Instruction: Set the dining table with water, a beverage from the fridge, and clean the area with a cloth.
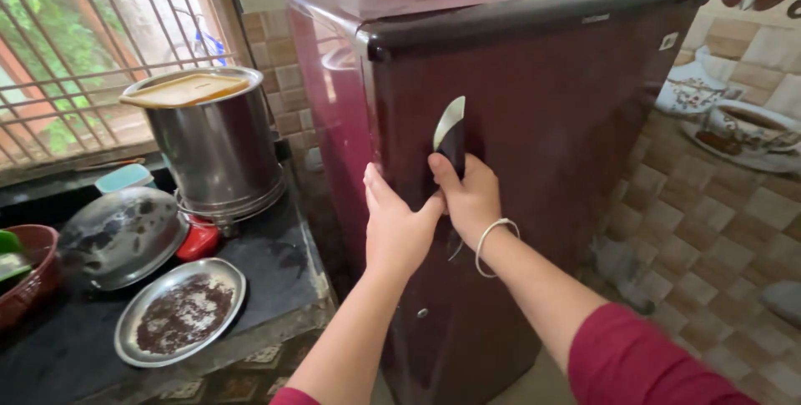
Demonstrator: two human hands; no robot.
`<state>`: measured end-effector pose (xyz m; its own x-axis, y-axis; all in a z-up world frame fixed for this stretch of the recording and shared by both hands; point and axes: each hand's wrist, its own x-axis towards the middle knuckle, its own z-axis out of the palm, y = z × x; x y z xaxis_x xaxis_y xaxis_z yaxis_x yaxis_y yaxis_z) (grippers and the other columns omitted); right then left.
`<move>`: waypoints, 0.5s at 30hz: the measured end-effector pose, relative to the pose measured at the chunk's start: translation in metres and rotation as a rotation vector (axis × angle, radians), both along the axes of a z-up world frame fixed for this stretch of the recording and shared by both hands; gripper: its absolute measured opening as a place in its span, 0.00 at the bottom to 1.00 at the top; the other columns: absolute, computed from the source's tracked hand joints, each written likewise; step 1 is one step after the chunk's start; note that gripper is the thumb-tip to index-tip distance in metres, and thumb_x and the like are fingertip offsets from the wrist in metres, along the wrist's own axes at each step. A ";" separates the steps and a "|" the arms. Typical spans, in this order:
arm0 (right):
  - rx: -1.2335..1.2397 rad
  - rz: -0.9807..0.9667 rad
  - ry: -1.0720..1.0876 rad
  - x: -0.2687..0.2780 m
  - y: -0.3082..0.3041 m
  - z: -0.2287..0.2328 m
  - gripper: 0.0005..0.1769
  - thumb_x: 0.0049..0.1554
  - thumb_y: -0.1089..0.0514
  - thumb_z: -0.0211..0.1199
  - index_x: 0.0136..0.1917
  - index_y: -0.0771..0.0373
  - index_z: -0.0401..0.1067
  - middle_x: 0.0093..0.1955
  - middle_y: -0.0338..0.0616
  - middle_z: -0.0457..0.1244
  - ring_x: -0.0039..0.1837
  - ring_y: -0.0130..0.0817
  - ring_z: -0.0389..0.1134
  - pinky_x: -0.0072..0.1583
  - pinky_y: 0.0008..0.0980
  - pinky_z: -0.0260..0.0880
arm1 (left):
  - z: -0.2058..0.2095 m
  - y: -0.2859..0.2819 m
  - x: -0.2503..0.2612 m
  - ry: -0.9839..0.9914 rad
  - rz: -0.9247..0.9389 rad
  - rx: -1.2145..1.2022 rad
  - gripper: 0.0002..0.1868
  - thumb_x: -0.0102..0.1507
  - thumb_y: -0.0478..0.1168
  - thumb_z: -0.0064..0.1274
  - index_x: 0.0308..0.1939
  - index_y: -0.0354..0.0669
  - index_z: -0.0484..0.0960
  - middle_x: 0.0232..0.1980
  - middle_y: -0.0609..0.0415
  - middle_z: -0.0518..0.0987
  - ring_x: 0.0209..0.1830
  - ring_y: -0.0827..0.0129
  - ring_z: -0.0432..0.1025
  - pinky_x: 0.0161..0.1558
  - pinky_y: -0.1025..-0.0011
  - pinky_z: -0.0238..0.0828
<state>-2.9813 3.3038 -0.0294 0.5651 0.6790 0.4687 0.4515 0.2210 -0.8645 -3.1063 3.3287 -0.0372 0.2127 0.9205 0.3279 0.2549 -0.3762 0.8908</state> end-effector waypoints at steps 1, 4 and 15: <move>0.000 -0.003 -0.004 0.001 0.001 0.000 0.25 0.59 0.40 0.63 0.36 0.64 0.70 0.26 0.40 0.65 0.29 0.27 0.66 0.35 0.29 0.68 | 0.003 -0.001 0.001 -0.004 -0.003 0.000 0.60 0.53 0.56 0.64 0.77 0.34 0.44 0.74 0.34 0.61 0.69 0.45 0.65 0.64 0.59 0.64; -0.026 0.030 0.086 0.001 0.003 -0.003 0.26 0.59 0.40 0.65 0.36 0.65 0.69 0.27 0.41 0.64 0.29 0.28 0.65 0.34 0.31 0.67 | 0.009 -0.006 0.000 0.072 0.055 0.025 0.61 0.53 0.57 0.64 0.76 0.35 0.42 0.76 0.33 0.56 0.68 0.40 0.64 0.61 0.56 0.65; -0.116 0.090 0.021 -0.004 -0.017 0.015 0.25 0.60 0.40 0.62 0.37 0.64 0.69 0.25 0.40 0.63 0.27 0.28 0.64 0.33 0.30 0.66 | -0.010 0.013 -0.018 0.291 0.076 0.179 0.42 0.55 0.42 0.68 0.65 0.39 0.57 0.62 0.36 0.69 0.58 0.38 0.70 0.54 0.52 0.71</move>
<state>-2.9851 3.2869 -0.0148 0.5082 0.7765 0.3726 0.4160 0.1575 -0.8956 -3.1245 3.3413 -0.0475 0.2537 0.8709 0.4209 0.5222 -0.4896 0.6983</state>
